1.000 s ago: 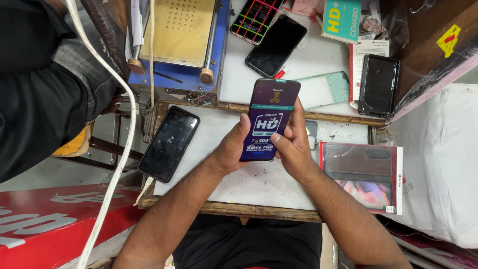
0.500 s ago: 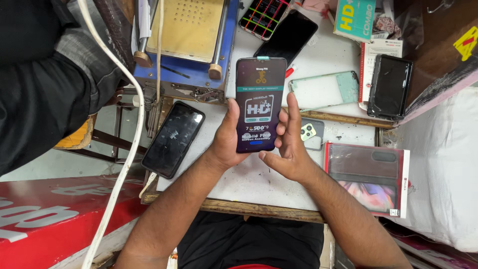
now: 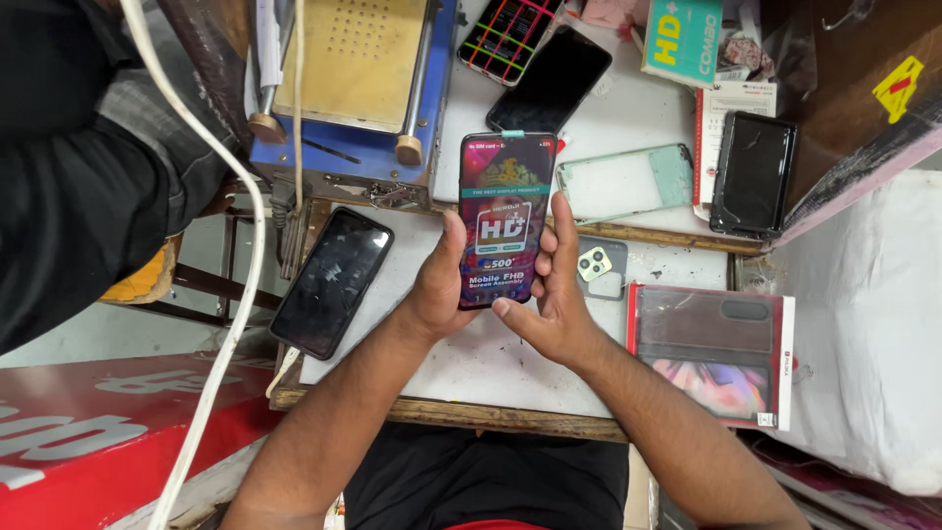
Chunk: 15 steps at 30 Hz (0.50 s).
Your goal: The person handles a disassembled smartphone, removes a battery from its packaging, and places it into the phone chassis. They then pick up a screen protector package, wipe the screen with a cloth, and inspect the screen protector before setting it down.
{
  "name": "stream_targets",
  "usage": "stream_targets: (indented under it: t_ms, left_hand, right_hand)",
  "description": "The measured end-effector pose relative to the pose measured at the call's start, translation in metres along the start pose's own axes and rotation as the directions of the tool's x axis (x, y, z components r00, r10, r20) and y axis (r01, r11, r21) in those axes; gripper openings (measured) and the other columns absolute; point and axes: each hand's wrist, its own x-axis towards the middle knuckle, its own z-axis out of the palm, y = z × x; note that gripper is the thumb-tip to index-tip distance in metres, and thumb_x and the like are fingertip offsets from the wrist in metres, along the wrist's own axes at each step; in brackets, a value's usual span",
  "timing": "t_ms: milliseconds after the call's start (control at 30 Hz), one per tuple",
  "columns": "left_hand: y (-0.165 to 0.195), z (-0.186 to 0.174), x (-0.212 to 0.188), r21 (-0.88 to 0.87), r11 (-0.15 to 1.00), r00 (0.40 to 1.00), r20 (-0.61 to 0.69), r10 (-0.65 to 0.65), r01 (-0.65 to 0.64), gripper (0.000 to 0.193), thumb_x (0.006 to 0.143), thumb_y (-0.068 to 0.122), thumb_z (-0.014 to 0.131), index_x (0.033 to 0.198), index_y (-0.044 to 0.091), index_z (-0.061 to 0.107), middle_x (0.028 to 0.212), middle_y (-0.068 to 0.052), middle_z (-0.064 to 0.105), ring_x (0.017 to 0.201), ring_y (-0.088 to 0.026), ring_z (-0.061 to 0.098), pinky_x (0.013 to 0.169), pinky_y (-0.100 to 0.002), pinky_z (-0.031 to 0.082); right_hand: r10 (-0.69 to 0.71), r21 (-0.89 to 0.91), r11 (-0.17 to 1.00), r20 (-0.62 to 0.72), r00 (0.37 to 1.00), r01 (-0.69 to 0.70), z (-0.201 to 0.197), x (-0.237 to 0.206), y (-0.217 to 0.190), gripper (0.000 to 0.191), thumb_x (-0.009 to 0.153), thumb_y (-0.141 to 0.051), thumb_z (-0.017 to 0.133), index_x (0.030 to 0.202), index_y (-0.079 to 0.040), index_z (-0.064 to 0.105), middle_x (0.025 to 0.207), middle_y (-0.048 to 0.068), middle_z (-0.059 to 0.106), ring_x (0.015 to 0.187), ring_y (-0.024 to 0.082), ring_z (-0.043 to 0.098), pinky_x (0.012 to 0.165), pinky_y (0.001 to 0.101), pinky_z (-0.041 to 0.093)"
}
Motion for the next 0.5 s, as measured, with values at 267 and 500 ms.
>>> stream_targets:
  t_ms: [267,500]
  left_hand:
    - [0.009,0.004,0.006,-0.096,0.988,0.993,0.013,-0.120,0.121,0.091,0.098,0.075,0.038,0.147,-0.001,0.046,0.129,-0.016,0.064,0.110,-0.025,0.069,0.093,-0.041,0.061]
    - [0.011,0.007,0.005,0.040,0.994,0.991,0.081,-0.103,0.100,0.087,0.102,0.072,0.041,0.147,-0.002,0.050,0.123,-0.014,0.066,0.107,-0.022,0.068,0.093,-0.038,0.060]
  right_hand:
    - [-0.008,-0.025,1.000,-0.007,1.000,0.008,0.000,0.000,-0.006,0.116,0.088,-0.003,0.069,0.163,-0.013,-0.018,0.160,0.022,0.034,0.139,0.026,0.051,0.103,0.0335,0.053]
    - [-0.136,-0.225,0.968,-0.101,0.986,0.110,-0.011,0.001,0.002,0.105,0.091,-0.007,0.064,0.167,-0.014,-0.009,0.167,0.026,0.029,0.145,0.030,0.041,0.114,0.0422,0.037]
